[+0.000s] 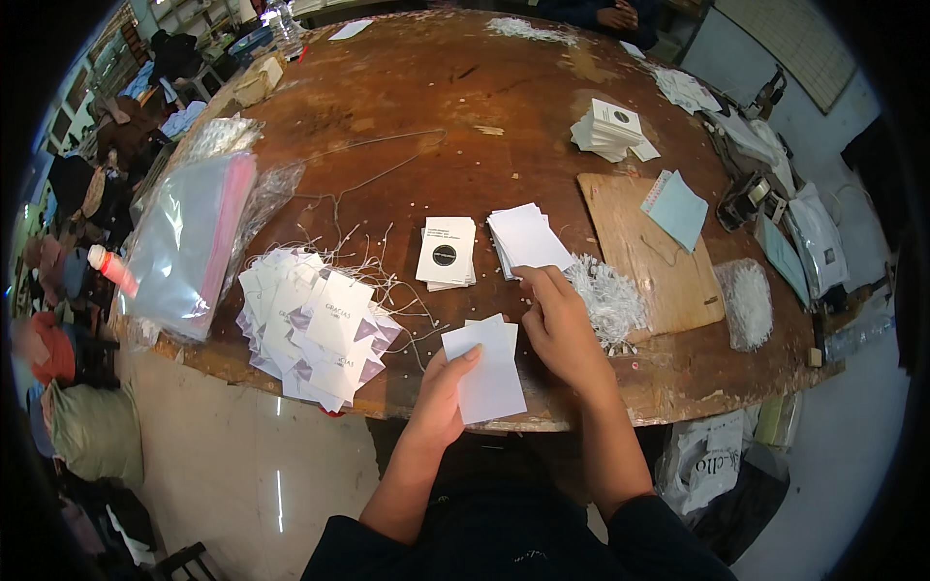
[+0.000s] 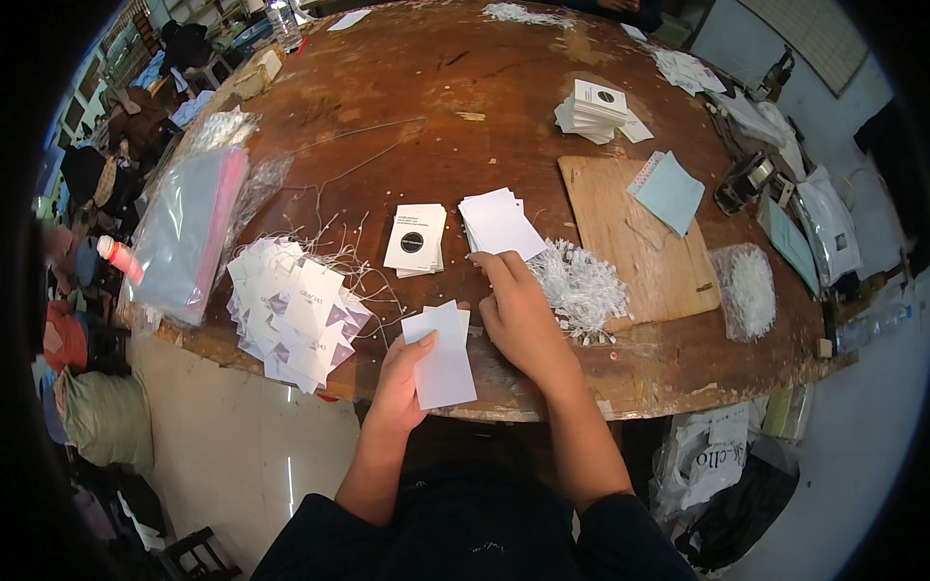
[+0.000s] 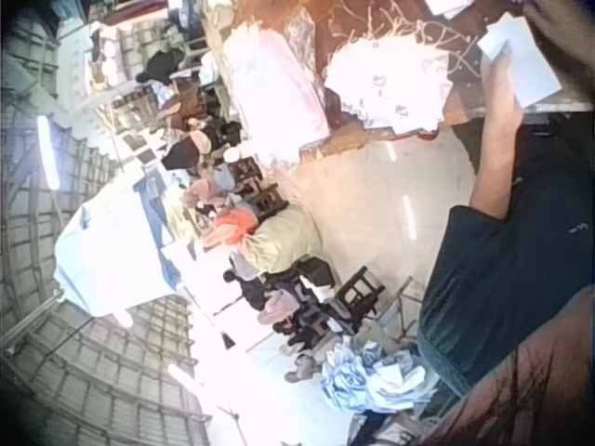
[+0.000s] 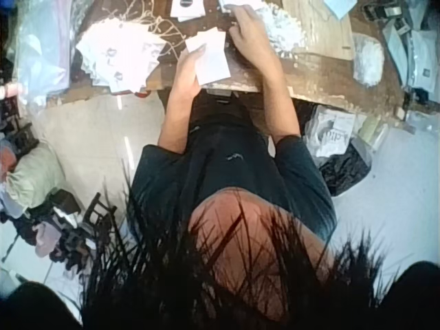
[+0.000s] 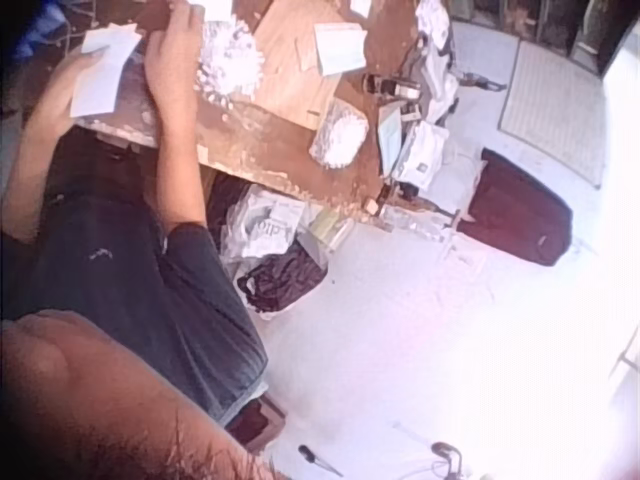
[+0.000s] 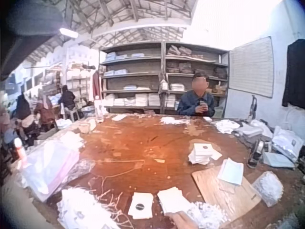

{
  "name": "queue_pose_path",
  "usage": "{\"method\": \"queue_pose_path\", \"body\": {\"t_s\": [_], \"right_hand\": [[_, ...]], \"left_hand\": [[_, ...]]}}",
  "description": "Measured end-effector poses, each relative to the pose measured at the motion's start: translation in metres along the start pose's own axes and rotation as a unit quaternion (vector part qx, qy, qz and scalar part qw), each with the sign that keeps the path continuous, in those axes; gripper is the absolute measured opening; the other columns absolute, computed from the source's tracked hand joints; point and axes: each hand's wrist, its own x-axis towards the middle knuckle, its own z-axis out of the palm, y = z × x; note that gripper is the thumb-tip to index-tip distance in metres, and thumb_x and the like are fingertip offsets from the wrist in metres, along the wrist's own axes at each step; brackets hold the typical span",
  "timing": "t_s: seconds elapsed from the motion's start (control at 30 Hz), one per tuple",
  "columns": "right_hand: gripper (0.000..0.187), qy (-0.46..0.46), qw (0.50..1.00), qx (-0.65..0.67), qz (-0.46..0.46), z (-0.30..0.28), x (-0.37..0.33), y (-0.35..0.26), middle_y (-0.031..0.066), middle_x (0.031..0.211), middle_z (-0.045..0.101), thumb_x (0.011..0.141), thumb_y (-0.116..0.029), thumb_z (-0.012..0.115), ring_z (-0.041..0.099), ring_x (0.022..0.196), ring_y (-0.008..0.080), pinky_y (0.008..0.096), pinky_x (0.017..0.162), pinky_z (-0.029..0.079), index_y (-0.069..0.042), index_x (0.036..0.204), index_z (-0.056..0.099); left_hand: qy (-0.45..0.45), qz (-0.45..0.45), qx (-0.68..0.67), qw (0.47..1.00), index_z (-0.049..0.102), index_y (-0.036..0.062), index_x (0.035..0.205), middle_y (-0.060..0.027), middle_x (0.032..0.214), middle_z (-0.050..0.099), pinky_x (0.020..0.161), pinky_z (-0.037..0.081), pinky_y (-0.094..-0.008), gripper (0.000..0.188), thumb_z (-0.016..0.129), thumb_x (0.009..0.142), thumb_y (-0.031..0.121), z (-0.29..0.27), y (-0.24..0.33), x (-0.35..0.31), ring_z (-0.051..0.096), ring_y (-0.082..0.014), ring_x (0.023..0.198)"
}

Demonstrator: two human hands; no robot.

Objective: The person repeatedly picks up small white paper cards and white plastic fasteners from a wooden table, inserts the fasteners into the cards, and places the assembled units into a growing stack. The person occasionally reaches for more fasteners from a nearby bag.

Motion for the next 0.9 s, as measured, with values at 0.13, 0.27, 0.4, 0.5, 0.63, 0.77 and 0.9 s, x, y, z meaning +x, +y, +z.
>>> {"method": "queue_pose_path", "body": {"t_s": [0.13,0.27,0.4,0.5,0.63,0.77,0.9], "right_hand": [[0.035,-0.031,0.99,0.138,0.031,-0.002,-0.005,0.0,0.0145,0.104,0.06,0.085,0.013,0.049,0.061,0.088,0.0268,0.0373,0.082,0.051,0.001,0.117,0.058],[0.03,-0.09,0.977,0.192,-0.003,-0.001,-0.008,0.006,0.0126,0.112,0.061,0.089,0.012,0.047,0.061,0.095,0.02,0.0318,0.084,0.051,0.0,0.114,0.06],[0.037,-0.104,0.966,0.23,-0.054,0.007,-0.01,0.009,0.0116,0.119,0.058,0.088,0.013,0.051,0.061,0.096,0.0193,0.0295,0.082,0.05,-0.002,0.121,0.056],[0.046,-0.079,0.963,0.255,-0.026,0.012,-0.015,0.007,0.0119,0.123,0.056,0.085,0.014,0.056,0.062,0.091,0.0214,0.0321,0.076,0.051,-0.004,0.127,0.05],[0.026,-0.113,0.975,0.181,0.06,0.003,-0.019,0.011,0.0112,0.115,0.058,0.088,0.0,0.065,0.059,0.083,0.0182,0.0325,0.069,0.048,-0.002,0.114,0.06],[0.02,-0.062,0.949,0.303,0.058,-0.005,-0.016,0.019,0.0077,0.09,0.06,0.094,-0.016,0.063,0.061,0.079,0.0193,0.0334,0.068,0.048,-0.002,0.08,0.064],[0.022,0.146,0.773,0.614,0.068,-0.006,-0.014,0.021,0.0003,0.07,0.052,0.095,-0.017,0.063,0.052,0.064,0.016,0.0301,0.057,0.042,-0.009,0.076,0.056]], "left_hand": [[0.002,-0.03,-0.018,0.999,0.048,-0.0033,0.139,-0.0088,0.124,0.062,0.091,0.051,-0.0313,0.047,0.052,0.1,0.02,-0.001,-0.003,-0.001,0.061,-0.0149,0.108],[0.002,-0.029,-0.066,0.997,0.051,0.0,0.135,-0.0057,0.118,0.062,0.088,0.051,-0.0307,0.04,0.052,0.101,0.021,-0.005,-0.009,-0.001,0.061,-0.0137,0.105],[-0.031,0.007,-0.088,0.996,0.051,0.0013,0.133,-0.005,0.116,0.061,0.085,0.051,-0.0284,0.039,0.051,0.102,0.023,-0.002,-0.01,0.002,0.061,-0.013,0.101],[-0.008,0.02,-0.08,0.997,0.051,0.0017,0.132,-0.006,0.117,0.062,0.086,0.051,-0.0289,0.037,0.051,0.102,0.023,0.006,-0.007,0.005,0.061,-0.0133,0.103],[0.055,0.088,-0.053,0.993,0.052,0.0013,0.131,-0.0074,0.115,0.063,0.085,0.053,-0.0307,0.035,0.054,0.101,0.02,0.011,0.0,0.006,0.064,-0.015,0.1],[0.119,0.133,0.032,0.983,0.053,-0.002,0.132,-0.0081,0.11,0.066,0.082,0.053,-0.0298,0.04,0.059,0.1,0.021,0.003,0.008,0.011,0.065,-0.0139,0.095],[0.125,0.154,0.203,0.959,0.058,-0.0046,0.126,-0.0055,0.108,0.067,0.08,0.05,-0.0264,0.039,0.06,0.101,0.025,-0.003,0.008,0.011,0.061,-0.009,0.094]]}}
